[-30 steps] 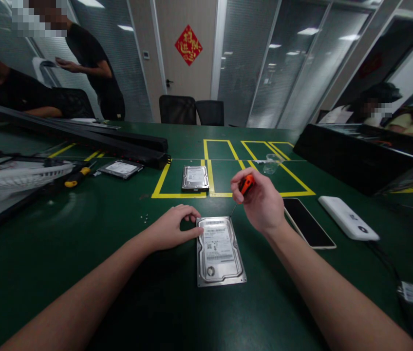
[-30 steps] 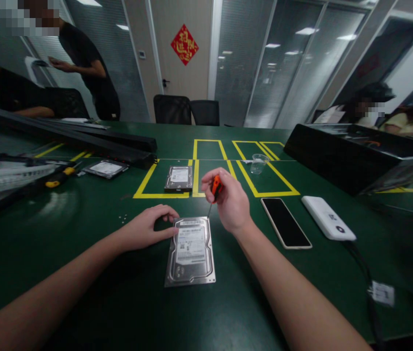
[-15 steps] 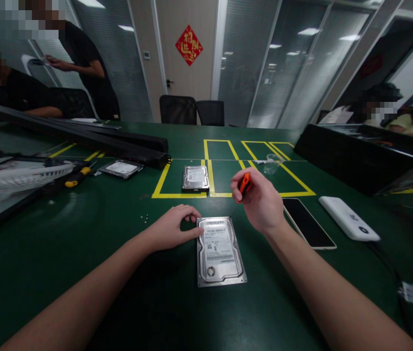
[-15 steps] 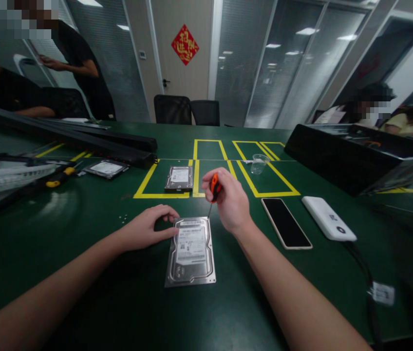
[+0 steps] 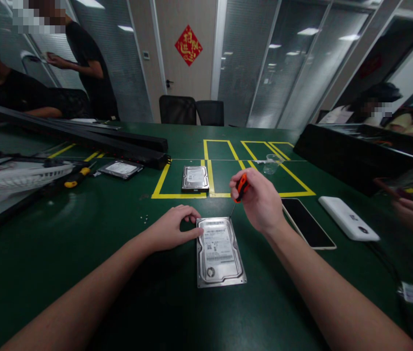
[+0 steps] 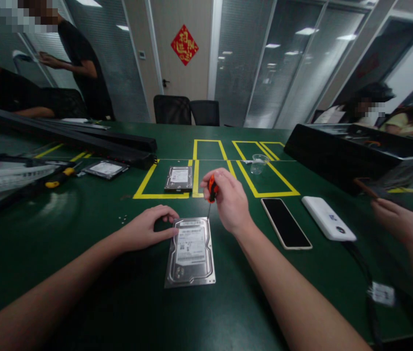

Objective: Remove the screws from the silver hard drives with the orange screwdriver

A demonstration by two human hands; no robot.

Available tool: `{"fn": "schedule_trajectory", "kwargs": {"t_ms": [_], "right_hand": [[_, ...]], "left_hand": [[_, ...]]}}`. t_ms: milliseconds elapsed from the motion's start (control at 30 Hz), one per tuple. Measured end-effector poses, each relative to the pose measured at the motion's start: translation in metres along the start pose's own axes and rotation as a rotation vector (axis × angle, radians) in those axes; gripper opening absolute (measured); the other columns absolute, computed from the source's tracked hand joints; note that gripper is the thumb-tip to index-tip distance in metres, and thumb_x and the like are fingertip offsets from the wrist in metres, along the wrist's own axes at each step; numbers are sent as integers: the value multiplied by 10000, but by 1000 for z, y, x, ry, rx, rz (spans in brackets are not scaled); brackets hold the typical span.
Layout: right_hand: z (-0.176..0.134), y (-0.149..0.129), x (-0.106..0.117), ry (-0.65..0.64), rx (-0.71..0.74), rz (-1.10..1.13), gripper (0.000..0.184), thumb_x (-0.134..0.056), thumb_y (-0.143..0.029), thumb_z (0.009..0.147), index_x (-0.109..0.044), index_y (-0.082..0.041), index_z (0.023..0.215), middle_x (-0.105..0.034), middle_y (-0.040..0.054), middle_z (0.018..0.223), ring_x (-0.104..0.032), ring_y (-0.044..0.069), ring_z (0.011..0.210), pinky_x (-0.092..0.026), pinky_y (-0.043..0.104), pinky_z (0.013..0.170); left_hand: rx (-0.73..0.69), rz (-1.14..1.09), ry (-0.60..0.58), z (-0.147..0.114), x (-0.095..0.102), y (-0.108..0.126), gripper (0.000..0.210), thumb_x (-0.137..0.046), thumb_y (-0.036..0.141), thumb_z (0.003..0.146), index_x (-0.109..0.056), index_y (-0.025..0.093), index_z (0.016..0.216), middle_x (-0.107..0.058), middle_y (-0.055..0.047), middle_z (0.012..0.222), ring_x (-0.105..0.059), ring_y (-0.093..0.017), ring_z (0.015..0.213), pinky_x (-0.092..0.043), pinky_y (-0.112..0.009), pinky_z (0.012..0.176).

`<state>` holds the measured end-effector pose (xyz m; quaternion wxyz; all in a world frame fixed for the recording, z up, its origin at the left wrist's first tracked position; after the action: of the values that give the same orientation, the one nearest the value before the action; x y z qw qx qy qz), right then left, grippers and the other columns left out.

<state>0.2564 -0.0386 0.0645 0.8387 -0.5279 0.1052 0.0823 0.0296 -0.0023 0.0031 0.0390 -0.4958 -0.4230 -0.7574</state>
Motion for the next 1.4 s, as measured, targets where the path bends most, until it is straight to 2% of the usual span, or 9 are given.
{"fn": "schedule_trajectory", "kwargs": {"t_ms": [167,400,567,667,767,867,1100,1233,1400], "right_hand": [[-1,3,0,21,12,3,241,-725,-366,913,-511,-257,888,-701,-22,844,-583,124,609,-423,273,576],[0,0,-1,-4,2,40,306,-530,-446,995,-674,-199,887,-644,25,782,-501,124,576,-390,287,540],[0,2,1,25,8,1,186,-675,-369,944,-573,-234,866,-692,4,856,-606,129,647,-432,280,583],[-1,2,0,22,13,24,232,-731,-328,908,-514,-252,877,-690,-25,813,-545,108,550,-379,266,530],[0,0,-1,-11,10,76,164,-623,-388,963,-586,-233,921,-660,-6,778,-483,108,535,-343,272,515],[1,-1,0,-23,5,82,294,-506,-410,1002,-671,-183,912,-650,33,787,-503,122,577,-377,290,544],[-1,3,0,12,14,30,199,-712,-313,920,-533,-241,869,-702,-12,849,-585,122,608,-406,278,579],[0,1,-2,-19,5,86,153,-595,-374,982,-593,-229,931,-658,-5,787,-487,108,538,-333,274,519],[1,2,2,-5,8,46,231,-560,-371,997,-645,-190,882,-669,36,825,-548,128,616,-382,292,563]], "left_hand": [[8,-2,1,1,1,1,319,-672,485,897,-676,214,1064,-687,-52,1023,-624,-230,947,-481,-351,842],[2,-6,2,0,1,2,306,-678,471,897,-674,213,1062,-684,-51,1023,-624,-229,950,-482,-352,843],[9,-10,-6,0,2,3,329,-676,484,900,-672,207,1077,-681,-54,1032,-621,-231,960,-481,-355,846],[13,-9,-10,1,2,3,319,-677,475,899,-672,208,1073,-684,-55,1034,-623,-232,963,-481,-352,845],[18,-8,-6,1,1,3,309,-684,460,893,-673,203,1064,-685,-56,1028,-625,-230,956,-483,-350,846],[14,-7,-1,0,1,2,321,-683,468,893,-672,200,1069,-685,-59,1029,-626,-229,953,-485,-350,845],[17,-6,-4,1,1,2,327,-682,473,898,-674,202,1081,-686,-60,1039,-625,-232,965,-488,-354,849],[19,-7,-7,1,1,3,322,-685,467,899,-676,200,1077,-684,-56,1035,-625,-227,966,-487,-349,850],[23,-7,-8,0,1,1,335,-689,476,897,-678,202,1088,-684,-53,1044,-627,-226,969,-490,-348,845]]}}
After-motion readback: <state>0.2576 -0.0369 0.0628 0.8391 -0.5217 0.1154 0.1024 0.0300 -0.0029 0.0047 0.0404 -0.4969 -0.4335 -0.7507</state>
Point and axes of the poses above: each hand's wrist, its own z-axis towards the middle knuckle, its own x-axis out of the back of the hand, y = z × x, the point moved 2 cm from there along z, towards the middle knuckle
